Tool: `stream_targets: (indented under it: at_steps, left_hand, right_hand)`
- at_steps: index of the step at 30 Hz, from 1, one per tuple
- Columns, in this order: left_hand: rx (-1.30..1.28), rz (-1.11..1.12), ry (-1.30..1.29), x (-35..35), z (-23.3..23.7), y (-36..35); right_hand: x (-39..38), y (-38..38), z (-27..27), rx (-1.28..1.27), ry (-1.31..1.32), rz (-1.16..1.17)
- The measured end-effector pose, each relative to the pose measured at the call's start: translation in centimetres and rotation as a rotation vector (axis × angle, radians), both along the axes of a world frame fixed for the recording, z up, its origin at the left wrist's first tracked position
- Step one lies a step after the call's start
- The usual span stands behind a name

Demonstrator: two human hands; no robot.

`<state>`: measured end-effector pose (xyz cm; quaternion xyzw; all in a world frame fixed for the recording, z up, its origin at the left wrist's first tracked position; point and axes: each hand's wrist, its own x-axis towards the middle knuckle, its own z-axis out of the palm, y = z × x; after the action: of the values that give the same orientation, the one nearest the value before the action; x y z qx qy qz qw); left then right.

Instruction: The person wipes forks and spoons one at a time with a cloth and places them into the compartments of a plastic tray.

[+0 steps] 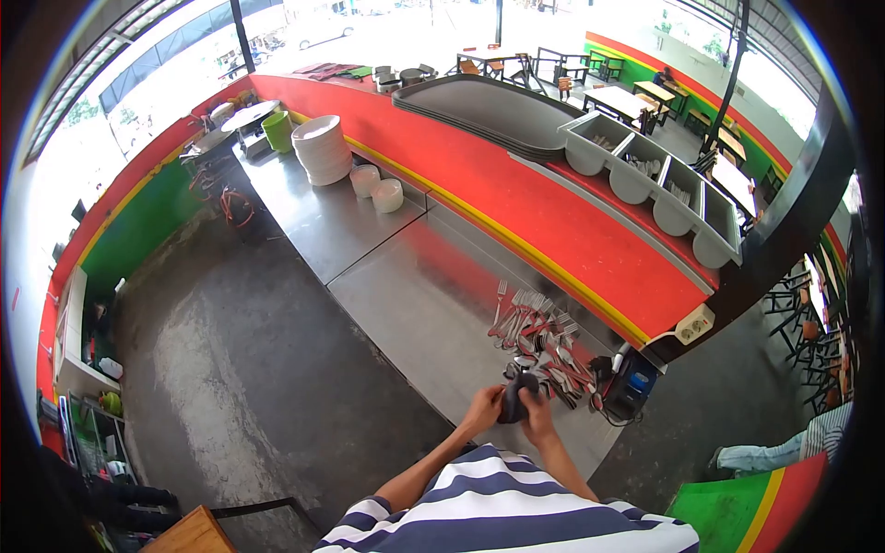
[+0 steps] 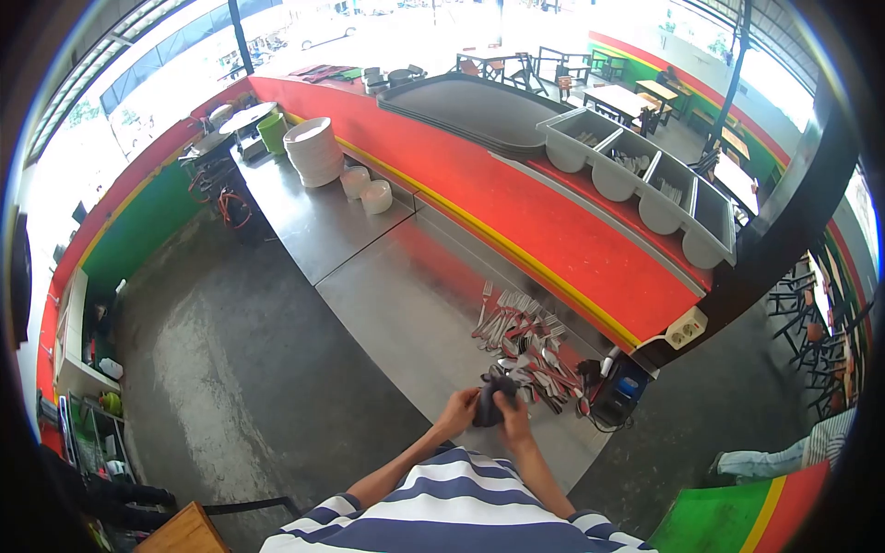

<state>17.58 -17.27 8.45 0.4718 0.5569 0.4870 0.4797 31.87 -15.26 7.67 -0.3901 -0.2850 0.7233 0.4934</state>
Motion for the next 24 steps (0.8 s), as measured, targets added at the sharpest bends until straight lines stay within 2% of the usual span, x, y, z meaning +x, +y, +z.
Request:
stream_targets:
  at_steps: [1,3,5,9,16,19,24]
  left_hand:
    - [-0.039,-0.058,0.051,-0.2,0.2,0.0]
    - [-0.119,-0.175,0.157,-1.1,0.5,-0.2]
    - [-0.067,-0.202,0.166,-0.8,0.7,-0.2]
    - [-0.073,-0.282,0.21,-0.8,2.2,-0.3]
    - [0.005,-0.283,0.283,-1.0,1.7,-0.1]
    - [-0.009,-0.292,0.267,-1.3,2.9,-0.3]
    - [0.02,-0.304,0.318,-1.8,3.1,-0.5]
  right_hand:
    - [-0.5,-0.2,-0.4,0.036,-0.124,-0.011]
    - [-0.5,0.3,-0.5,-0.032,-0.143,-0.087]
    - [-0.4,0.7,-0.3,-0.055,-0.164,-0.16]
    - [0.8,2.5,0.7,-0.17,-0.061,-0.288]
    - [1.3,3.7,1.2,-0.07,-0.064,-0.318]
    - [1.4,3.8,3.2,-0.114,-0.02,-0.377]
    - [2.8,4.7,3.4,-0.15,0.02,-0.335]
